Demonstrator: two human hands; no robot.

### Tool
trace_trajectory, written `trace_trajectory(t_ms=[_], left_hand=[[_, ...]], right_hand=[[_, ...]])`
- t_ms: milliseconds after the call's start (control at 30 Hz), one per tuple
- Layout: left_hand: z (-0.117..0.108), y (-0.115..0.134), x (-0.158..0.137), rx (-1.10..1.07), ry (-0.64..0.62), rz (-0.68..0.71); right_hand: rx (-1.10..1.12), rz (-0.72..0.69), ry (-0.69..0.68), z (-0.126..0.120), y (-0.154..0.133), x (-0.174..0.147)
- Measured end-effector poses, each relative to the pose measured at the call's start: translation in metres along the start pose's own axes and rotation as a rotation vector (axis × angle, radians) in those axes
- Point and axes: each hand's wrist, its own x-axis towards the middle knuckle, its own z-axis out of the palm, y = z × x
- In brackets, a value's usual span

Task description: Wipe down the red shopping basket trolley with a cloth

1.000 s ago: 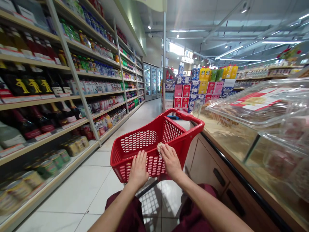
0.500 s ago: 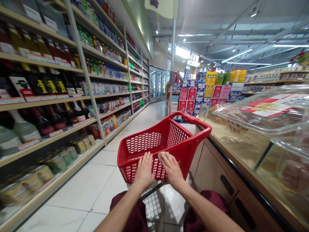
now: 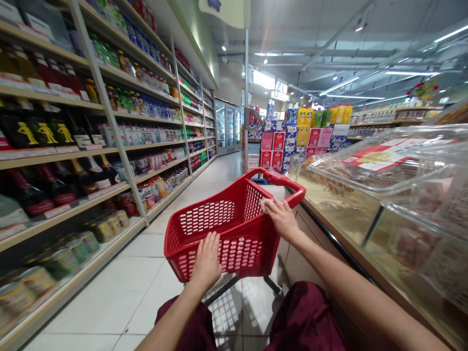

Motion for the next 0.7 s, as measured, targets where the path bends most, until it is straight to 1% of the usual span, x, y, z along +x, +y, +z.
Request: trace_trajectory(t_ms=[67,100,133,167,233,300,367,400,433,500,567,600,633,700], left_hand=[[-0.001,0.001,0.000,-0.006,-0.001,-0.006],[-0.001,0.002,0.000,-0.008,-0.002,-0.008],[-0.002,0.002,0.000,-0.009,-0.002,-0.007],[-0.002,0.003,0.000,-0.008,-0.002,-0.005],[-0.003,0.002,0.000,-0.006,-0.004,0.002],[-0.003,0.001,0.000,-0.005,-0.015,0.004],[-0.002,-0.002,0.001,-0.009,-0.020,0.000],[-0.002,-0.003,0.001,-0.014,-0.017,-0.003],[-0.001,-0.004,0.002,-0.019,-0.011,-0.004],[0.000,-0.006,0.003,-0.031,0.006,-0.005],[0.001,-0.007,0.004,-0.040,0.010,-0.009],[0.001,-0.007,0.005,-0.043,0.006,-0.013],[0.001,-0.007,0.005,-0.045,-0.002,-0.016],[0.000,-0.007,0.005,-0.042,-0.019,-0.016]], right_hand=[[-0.054,0.142,0.031,-0.008,0.035,0.000],[-0.078,0.205,0.049,-0.010,0.044,0.000],[-0.095,0.250,0.064,-0.010,0.047,0.000],[-0.103,0.267,0.071,-0.008,0.044,-0.001],[-0.089,0.219,0.061,0.000,0.025,-0.004],[-0.050,0.101,0.039,0.009,0.004,-0.006],[-0.014,0.012,0.036,0.012,0.000,-0.007],[-0.005,0.012,0.041,0.010,0.006,-0.007],[-0.005,0.048,0.048,0.007,0.017,-0.007],[-0.024,0.181,0.062,-0.002,0.042,-0.006],[-0.031,0.290,0.070,-0.007,0.056,-0.004],[-0.020,0.307,0.071,-0.007,0.054,-0.004],[-0.001,0.292,0.070,-0.004,0.046,-0.005],[0.043,0.192,0.058,0.004,0.020,-0.008]])
